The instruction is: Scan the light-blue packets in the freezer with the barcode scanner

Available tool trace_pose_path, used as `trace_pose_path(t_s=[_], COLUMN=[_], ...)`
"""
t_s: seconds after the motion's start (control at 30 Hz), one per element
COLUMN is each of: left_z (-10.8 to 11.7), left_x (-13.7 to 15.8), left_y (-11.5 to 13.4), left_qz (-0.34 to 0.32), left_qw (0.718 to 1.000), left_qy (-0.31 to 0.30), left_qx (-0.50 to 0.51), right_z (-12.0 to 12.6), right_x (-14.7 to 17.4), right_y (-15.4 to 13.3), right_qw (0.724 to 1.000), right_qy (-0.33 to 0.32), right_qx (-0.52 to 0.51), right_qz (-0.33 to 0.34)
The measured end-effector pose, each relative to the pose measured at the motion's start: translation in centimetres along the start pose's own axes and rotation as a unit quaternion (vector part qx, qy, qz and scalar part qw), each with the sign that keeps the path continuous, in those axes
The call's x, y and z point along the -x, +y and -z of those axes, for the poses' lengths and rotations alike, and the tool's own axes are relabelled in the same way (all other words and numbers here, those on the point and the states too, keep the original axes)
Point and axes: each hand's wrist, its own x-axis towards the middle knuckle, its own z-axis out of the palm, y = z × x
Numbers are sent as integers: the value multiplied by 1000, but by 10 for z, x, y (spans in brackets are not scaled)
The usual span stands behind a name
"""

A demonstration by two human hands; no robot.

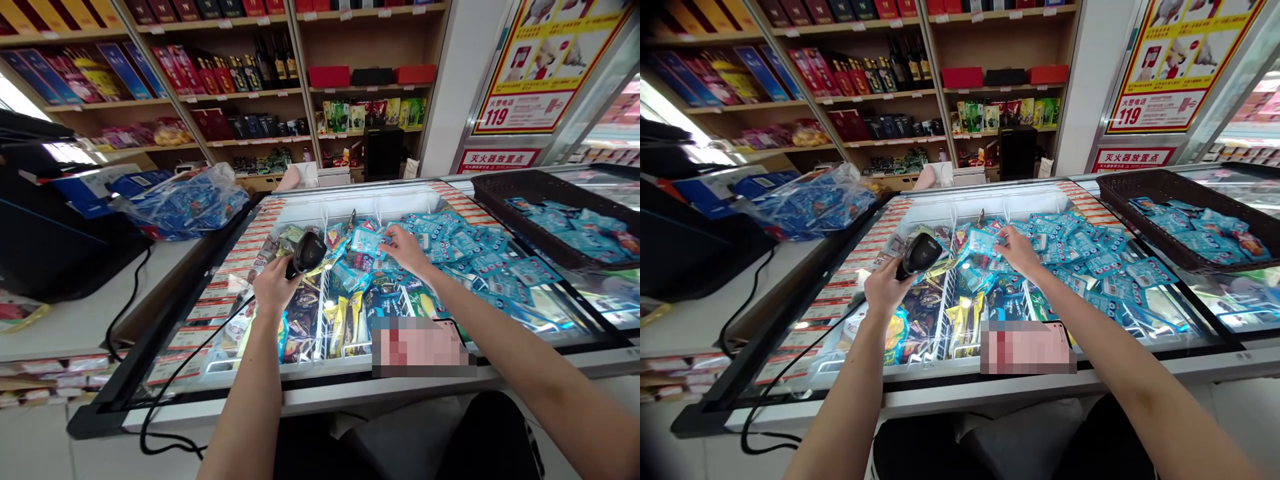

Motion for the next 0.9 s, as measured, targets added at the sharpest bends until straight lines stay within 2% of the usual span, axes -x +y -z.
trace_pose_path(t_s=[0.1, 0.17, 0.47, 0.7, 0.8, 0.9], left_z=[-3, -4, -2, -10, -18, -22], left_x=[-2, -5, -32, -46, -40, -34], left_y=[15, 27, 85, 115, 118, 116], left_qz=[-33, -52, -135, -103, -84, -95], left_qw=[999, 998, 987, 990, 990, 988], left_qy=[-13, -20, -73, -75, -83, -96], left_qx=[19, 29, 40, 59, 71, 77], right_z=[19, 24, 20, 19, 18, 17], right_x=[0, 0, 0, -1, -1, -1], right_y=[21, 32, 50, 61, 63, 62], right_qw=[997, 994, 989, 982, 985, 986], right_qy=[79, 105, 147, 172, 169, 164], right_qx=[-3, 2, -17, -72, -42, -18], right_qz=[4, 13, 19, -7, -14, -14])
